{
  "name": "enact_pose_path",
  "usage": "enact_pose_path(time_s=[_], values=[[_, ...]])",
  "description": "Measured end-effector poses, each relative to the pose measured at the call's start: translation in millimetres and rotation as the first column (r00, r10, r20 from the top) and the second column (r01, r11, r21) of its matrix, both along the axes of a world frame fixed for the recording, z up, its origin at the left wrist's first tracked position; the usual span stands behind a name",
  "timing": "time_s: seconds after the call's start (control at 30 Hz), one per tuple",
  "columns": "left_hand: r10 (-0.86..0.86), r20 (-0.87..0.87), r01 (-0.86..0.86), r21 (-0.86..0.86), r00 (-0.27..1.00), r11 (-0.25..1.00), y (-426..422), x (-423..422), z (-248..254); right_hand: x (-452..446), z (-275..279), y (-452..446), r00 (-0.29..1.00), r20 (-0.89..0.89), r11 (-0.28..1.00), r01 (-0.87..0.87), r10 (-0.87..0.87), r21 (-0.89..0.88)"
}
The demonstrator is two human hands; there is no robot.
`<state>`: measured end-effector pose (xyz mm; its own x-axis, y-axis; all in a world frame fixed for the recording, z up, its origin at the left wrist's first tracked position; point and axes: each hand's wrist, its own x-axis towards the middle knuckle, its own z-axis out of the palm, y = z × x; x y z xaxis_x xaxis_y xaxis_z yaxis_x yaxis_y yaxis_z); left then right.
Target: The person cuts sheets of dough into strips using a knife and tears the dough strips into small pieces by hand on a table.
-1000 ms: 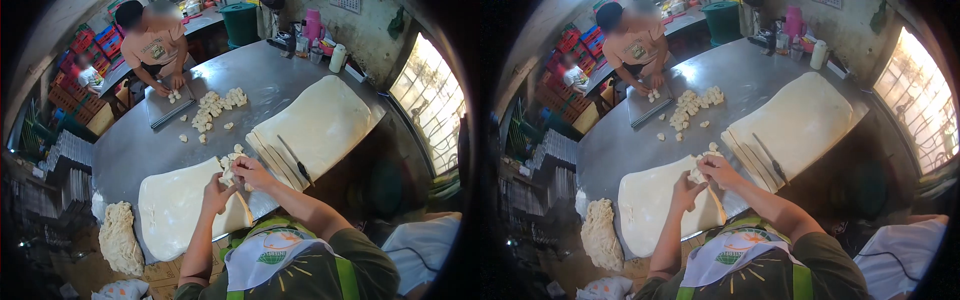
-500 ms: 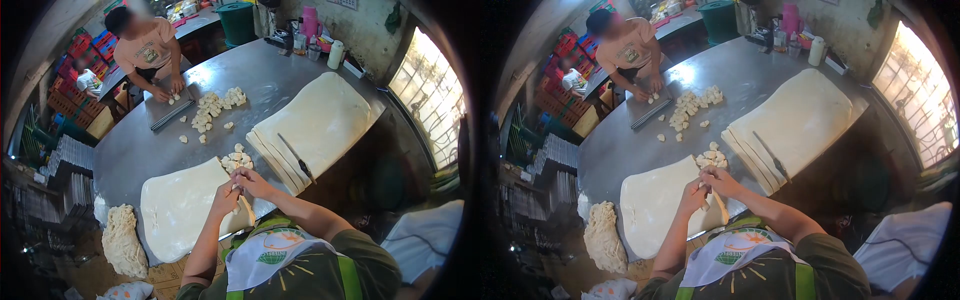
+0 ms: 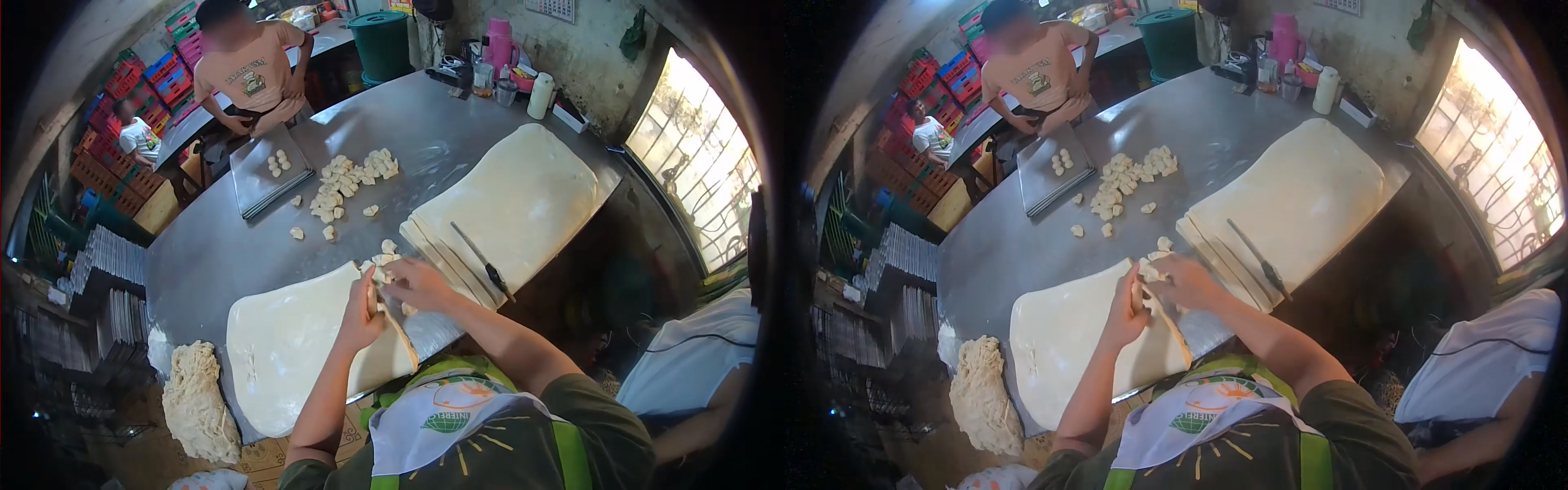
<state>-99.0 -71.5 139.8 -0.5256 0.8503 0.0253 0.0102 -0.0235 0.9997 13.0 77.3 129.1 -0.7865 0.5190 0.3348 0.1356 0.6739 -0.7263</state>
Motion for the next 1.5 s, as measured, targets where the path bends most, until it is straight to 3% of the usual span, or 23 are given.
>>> enact_pose_path(time_s=[0.07, 0.1, 0.13, 0.23, 0.33, 0.4, 0.5, 0.63, 0.67, 0.73, 0.77, 0.8, 0.87, 0.9, 0.97, 1.03, 1.1, 1.2, 1.27, 1.33, 1.4, 1.43, 1.5], values=[[0.167, -0.555, -0.090, 0.164, 0.815, 0.982, 12, 0, 10, 3, 38, -7, 0.920, 0.061, 0.875, -0.345, 0.387, -0.341], [0.257, -0.756, -0.097, 0.250, 0.602, 0.963, 13, 1, 12, 3, 35, -7, 0.919, 0.060, 0.870, -0.346, 0.390, -0.351], [0.255, -0.758, -0.103, 0.243, 0.601, 0.965, 13, -3, 9, 1, 28, -6, 0.923, -0.029, 0.890, -0.377, 0.383, -0.257], [-0.108, -0.387, 0.077, -0.095, 0.916, 0.993, 16, -29, -10, -4, 16, 4, 0.891, -0.213, 0.908, -0.418, 0.401, -0.040], [-0.054, -0.507, -0.012, -0.126, 0.860, 0.992, 16, -3, -27, 4, 6, 10, 0.960, -0.049, 0.961, -0.272, 0.274, 0.046], [-0.045, -0.558, -0.039, -0.138, 0.829, 0.990, 23, 2, -31, 4, -2, 16, 0.952, -0.104, 0.957, -0.283, 0.289, 0.069], [-0.056, -0.347, 0.029, -0.082, 0.936, 0.996, 19, 9, -23, 8, -7, 8, 0.919, -0.194, 0.939, -0.328, 0.343, 0.105], [-0.100, -0.355, 0.035, -0.186, 0.929, 0.982, 21, 9, -40, 4, -10, -5, 0.990, -0.123, 0.997, -0.075, 0.074, -0.002], [-0.105, -0.353, 0.041, -0.183, 0.930, 0.982, 16, 10, -42, 4, -18, -4, 0.998, 0.014, 0.998, -0.063, 0.064, -0.009], [-0.257, -0.563, 0.211, -0.147, 0.786, 0.966, 4, 14, -46, 4, -41, 7, 0.958, 0.285, 0.999, -0.034, 0.037, -0.015], [-0.316, -0.655, 0.296, -0.146, 0.686, 0.944, 0, 15, -42, 5, -63, 20, 0.957, 0.289, 1.000, -0.026, 0.029, -0.014], [-0.325, -0.649, 0.303, -0.150, 0.687, 0.941, -5, 19, -40, 7, -86, 33, 0.925, 0.379, 1.000, 0.024, -0.018, -0.011], [-0.230, -0.400, 0.220, -0.072, 0.887, 0.973, -5, 33, -17, 3, -91, 31, 0.883, 0.466, 0.998, 0.056, -0.051, 0.004], [-0.161, -0.269, 0.161, -0.021, 0.949, 0.987, 5, 29, -10, -3, -80, 33, 0.949, 0.315, 1.000, 0.023, -0.025, 0.010], [-0.096, -0.304, 0.086, -0.046, 0.948, 0.995, -6, 21, -22, 10, -59, 0, 0.999, 0.028, 0.999, -0.021, 0.022, -0.036], [0.046, -0.415, -0.063, -0.026, 0.909, 0.998, 4, -1, -30, 6, -27, -2, 0.991, 0.036, 0.989, -0.123, 0.126, -0.082], [-0.010, -0.451, 0.002, -0.019, 0.892, 1.000, 7, -18, -26, 2, -10, -18, 0.937, 0.032, 0.914, -0.331, 0.347, -0.236], [-0.084, -0.549, 0.114, 0.021, 0.831, 0.993, 15, -31, -26, -11, 0, -22, 0.966, -0.142, 0.962, -0.234, 0.214, -0.142], [-0.120, -0.438, 0.056, -0.155, 0.891, 0.986, 16, -22, -48, -8, -6, -19, 0.963, -0.228, 0.980, -0.171, 0.144, -0.103], [-0.121, -0.383, 0.025, -0.248, 0.916, 0.969, 16, -10, -51, -8, -38, -12, 0.997, -0.065, 0.999, -0.050, 0.049, -0.005], [-0.471, -0.604, 0.041, -0.586, 0.643, 0.809, 16, 6, -44, -10, -77, 8, 1.000, 0.011, 0.999, -0.004, 0.003, 0.048], [-0.467, -0.607, 0.037, -0.584, 0.643, 0.811, 23, 15, -33, -9, -98, 31, 0.976, 0.212, 0.989, -0.086, 0.059, 0.122], [-0.309, -0.537, 0.241, -0.196, 0.785, 0.951, 23, 42, -13, 2, -120, 45, 0.793, 0.597, 0.943, -0.280, 0.121, 0.181]])
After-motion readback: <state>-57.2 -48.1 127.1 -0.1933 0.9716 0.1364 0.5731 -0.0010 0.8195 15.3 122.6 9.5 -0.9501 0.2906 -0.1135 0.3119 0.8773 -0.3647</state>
